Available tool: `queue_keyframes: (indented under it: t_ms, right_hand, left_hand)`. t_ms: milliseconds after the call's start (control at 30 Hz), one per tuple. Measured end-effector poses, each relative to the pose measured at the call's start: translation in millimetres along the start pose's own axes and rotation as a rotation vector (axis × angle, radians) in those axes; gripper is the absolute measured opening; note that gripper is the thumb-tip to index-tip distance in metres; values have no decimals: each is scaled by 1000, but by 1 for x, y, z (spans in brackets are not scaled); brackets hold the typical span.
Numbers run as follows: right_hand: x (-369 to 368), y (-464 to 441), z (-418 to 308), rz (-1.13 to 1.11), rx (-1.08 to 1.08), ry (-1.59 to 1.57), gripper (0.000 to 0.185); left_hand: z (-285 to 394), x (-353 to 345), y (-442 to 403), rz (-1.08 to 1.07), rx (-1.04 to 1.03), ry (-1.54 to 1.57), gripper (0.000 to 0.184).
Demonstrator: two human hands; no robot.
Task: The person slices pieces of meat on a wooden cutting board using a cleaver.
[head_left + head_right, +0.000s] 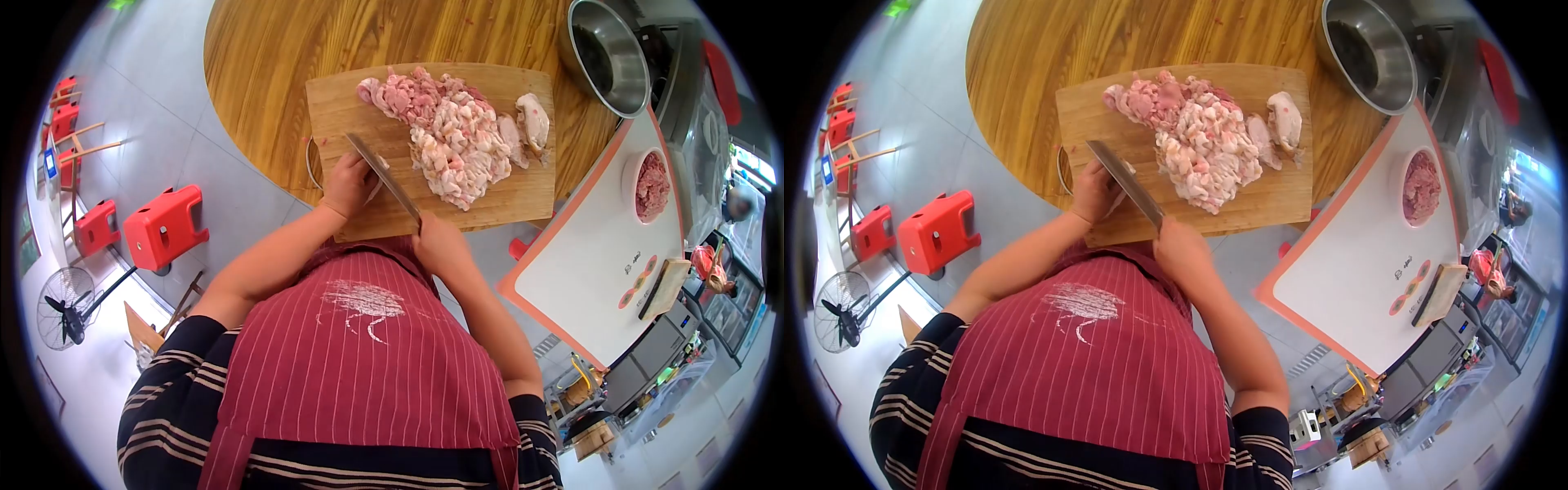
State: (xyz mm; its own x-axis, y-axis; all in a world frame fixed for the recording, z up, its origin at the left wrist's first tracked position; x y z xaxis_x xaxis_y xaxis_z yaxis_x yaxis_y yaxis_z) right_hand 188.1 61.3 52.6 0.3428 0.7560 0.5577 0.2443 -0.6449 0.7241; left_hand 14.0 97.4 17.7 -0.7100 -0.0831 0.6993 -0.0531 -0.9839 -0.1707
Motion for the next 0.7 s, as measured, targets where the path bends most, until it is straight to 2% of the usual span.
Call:
queue_keyframes:
  t_ms: [100, 167, 300, 367, 500, 700]
  right_hand:
    - [1, -23, -19, 46, 67, -38, 22]
    - [4, -30, -28, 63, 100, -34, 21]
    - [-6, -23, -9, 58, 89, -18, 20]
    - [-10, -4, 9, 36, 101, -89, 20]
    - [-10, 16, 19, -21, 12, -70, 19]
    - [-4, -72, -49, 100, 97, -125, 23]
  left_hand:
    - [-5, -1, 0, -30, 72, 26, 27]
    - [0, 0, -3, -25, 46, -1, 18]
    - [1, 0, -1, -4, 67, -39, 17]
    - [-7, -5, 1, -46, 91, -54, 25]
    - [-4, -2, 2, -14, 52, -1, 26]
    - [6, 3, -3, -10, 5, 4, 22]
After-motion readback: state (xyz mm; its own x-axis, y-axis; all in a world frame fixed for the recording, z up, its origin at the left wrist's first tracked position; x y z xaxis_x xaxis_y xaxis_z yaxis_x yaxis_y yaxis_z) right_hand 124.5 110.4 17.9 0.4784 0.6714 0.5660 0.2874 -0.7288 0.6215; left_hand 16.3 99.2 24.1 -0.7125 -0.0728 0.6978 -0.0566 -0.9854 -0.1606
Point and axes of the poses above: each hand's wrist, its own y-axis away from the middle knuckle, its own x-axis out of the back of the hand, z = x × y, the point moved 8 cm from there along -y, towards the middle knuckle
